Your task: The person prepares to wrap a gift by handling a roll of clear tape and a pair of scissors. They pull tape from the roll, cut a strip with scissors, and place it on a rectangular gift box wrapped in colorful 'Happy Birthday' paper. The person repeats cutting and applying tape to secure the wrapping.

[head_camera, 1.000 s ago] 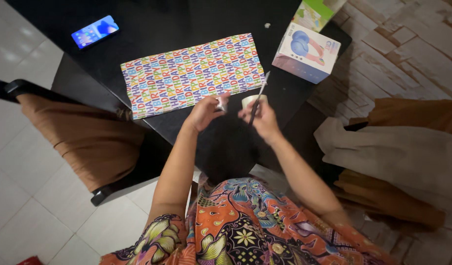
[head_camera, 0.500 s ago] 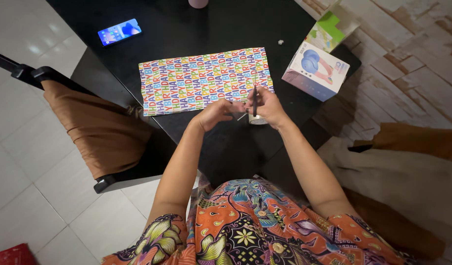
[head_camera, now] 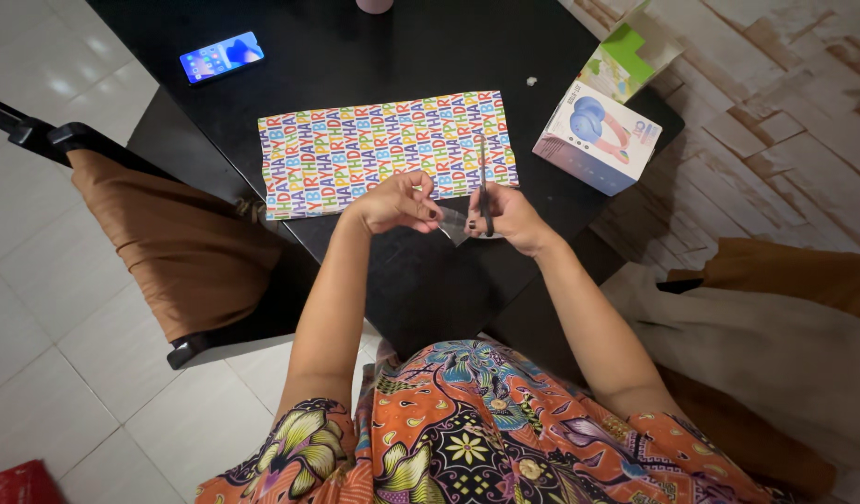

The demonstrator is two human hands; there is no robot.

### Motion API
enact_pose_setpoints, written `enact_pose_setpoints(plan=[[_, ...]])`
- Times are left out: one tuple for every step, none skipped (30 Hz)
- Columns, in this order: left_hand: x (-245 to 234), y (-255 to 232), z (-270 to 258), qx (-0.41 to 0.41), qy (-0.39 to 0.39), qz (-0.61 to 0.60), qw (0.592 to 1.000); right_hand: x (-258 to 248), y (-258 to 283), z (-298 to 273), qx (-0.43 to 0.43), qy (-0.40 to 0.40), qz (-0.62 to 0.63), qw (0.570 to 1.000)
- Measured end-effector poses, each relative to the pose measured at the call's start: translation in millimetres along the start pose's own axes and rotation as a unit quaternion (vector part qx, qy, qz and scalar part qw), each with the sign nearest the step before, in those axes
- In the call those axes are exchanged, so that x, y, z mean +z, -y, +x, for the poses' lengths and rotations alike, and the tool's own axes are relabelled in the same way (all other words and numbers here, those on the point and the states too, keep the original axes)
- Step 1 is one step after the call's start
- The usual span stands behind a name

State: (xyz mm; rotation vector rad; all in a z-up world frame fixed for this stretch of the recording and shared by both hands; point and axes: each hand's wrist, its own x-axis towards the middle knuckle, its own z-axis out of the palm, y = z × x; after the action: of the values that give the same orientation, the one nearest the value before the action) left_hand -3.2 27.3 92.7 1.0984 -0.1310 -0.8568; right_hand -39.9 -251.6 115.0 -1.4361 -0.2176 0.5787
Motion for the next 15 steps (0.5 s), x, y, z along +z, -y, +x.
enact_pose_setpoints(plan=[[-1, 2, 1, 0.007, 0.011, -0.007, 1.0, 0, 2, -1, -0.003, 0.008, 0.01, 1.0], [-1, 4, 3, 0.014, 0.023, -0.013, 1.0, 0, 3, -1, -0.007, 0.016, 0.021, 1.0], [-2, 6, 4, 0.021, 0.035, -0.02, 0.999, 0, 5, -2, -0.01, 0.024, 0.031, 0.999], [-2, 8, 5, 0.024, 0.037, -0.019, 0.999, 0, 6, -2, -0.01, 0.027, 0.032, 0.999], [-2, 10, 6, 0.027, 0.039, -0.017, 0.999, 0, 6, -3, -0.009, 0.03, 0.034, 0.999], [-2, 12, 7, 0.029, 0.04, -0.017, 0.999, 0, 7, -3, -0.007, 0.034, 0.035, 0.999], [-3, 13, 8, 0.028, 0.044, -0.013, 0.999, -1, 7, -4, -0.006, 0.033, 0.028, 0.999], [-4, 14, 8, 0.027, 0.048, -0.009, 0.998, -1, 7, -4, -0.003, 0.033, 0.021, 0.999], [-4, 14, 8, 0.027, 0.051, -0.005, 0.998, -2, 8, -5, -0.001, 0.033, 0.014, 0.999], [-4, 14, 9, 0.025, 0.055, 0.008, 0.998, -2, 8, -6, -0.006, 0.037, 0.019, 0.999], [-5, 13, 9, 0.023, 0.058, 0.021, 0.998, -3, 8, -6, -0.01, 0.042, 0.023, 0.999], [-5, 13, 9, 0.02, 0.061, 0.033, 0.997, -3, 8, -7, -0.015, 0.046, 0.028, 0.998], [-4, 12, 9, 0.016, 0.066, 0.045, 0.997, -3, 8, -8, -0.009, 0.041, 0.023, 0.999], [-4, 10, 9, 0.013, 0.072, 0.057, 0.996, -3, 8, -7, -0.003, 0.036, 0.017, 0.999], [-3, 8, 9, 0.009, 0.077, 0.07, 0.995, -4, 8, -7, 0.002, 0.031, 0.012, 0.999]])
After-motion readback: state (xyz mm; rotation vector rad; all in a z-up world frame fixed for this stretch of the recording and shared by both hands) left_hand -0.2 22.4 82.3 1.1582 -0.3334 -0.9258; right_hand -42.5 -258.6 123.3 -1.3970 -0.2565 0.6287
